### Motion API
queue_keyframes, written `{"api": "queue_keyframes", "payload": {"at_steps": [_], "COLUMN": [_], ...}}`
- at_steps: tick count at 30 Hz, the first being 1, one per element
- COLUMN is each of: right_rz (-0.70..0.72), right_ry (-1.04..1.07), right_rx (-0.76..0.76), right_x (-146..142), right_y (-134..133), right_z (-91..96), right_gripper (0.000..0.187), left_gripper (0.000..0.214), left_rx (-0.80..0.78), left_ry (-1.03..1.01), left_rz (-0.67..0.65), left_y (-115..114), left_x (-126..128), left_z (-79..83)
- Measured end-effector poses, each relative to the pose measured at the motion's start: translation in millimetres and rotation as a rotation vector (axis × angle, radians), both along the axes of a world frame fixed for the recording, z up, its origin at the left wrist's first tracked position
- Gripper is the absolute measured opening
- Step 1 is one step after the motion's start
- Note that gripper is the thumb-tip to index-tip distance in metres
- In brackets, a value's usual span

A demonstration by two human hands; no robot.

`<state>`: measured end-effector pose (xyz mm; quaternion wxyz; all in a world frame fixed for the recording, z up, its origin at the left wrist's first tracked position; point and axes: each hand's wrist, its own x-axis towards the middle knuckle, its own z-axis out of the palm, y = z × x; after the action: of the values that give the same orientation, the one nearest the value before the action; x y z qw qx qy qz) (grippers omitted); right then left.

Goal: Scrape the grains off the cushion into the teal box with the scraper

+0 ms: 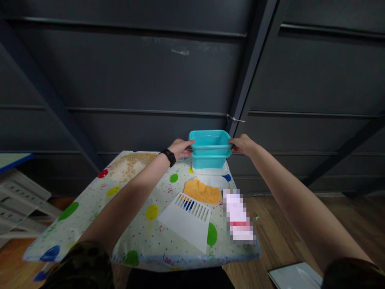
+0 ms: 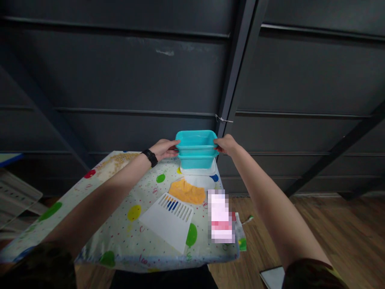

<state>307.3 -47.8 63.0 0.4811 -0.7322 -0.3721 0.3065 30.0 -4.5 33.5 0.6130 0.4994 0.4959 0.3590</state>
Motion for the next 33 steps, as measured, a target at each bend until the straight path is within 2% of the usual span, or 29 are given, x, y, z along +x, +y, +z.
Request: {"api": "queue_keyframes", "payload": {"at_steps": [7,12,15,20,22,26,33], "right_rz": [0.058,0.083,0.044,0.041,0.071,0.178,0.297], "right_ry": [-0.054,-0.037,-0.022,0.035,0.051,0.114,0.188], "right_rx": [0.161,0.272,0.305,0.373,0.439,0.516,0.453], "right_x": [-3,-15,-26,-44,-53,-73,-103], "right_y": [-20,-38,-47,-55,-59,-70,-90], "right_z": [27.7,38.4,31.4,5.5,-5.5,-20.4,-33.0], "right_gripper": [0.024,0.026,0.029,0.034,0.045,0.064,0.071], "left_gripper": [0.017,0.026,0.027,0.037,0.04,0.031,0.02], "left_rx": [0.159,0.364,0.446,0.493,0.484,0.426,0.336], "left_ry": [-0.048,-0.083,-0.109,-0.18,-0.224,-0.356,-0.437], "left_rz": [0.119,0.17,0.153,0.176,0.191,0.213,0.363], "left_y": [-7,-19,-29,-49,-59,-75,-93], "left_x": [12,5,-8,-36,-47,-66,-89], "left_z": [14.4,19.0,12.6,-2.6,-6.3,-11.3,-20.7]}}
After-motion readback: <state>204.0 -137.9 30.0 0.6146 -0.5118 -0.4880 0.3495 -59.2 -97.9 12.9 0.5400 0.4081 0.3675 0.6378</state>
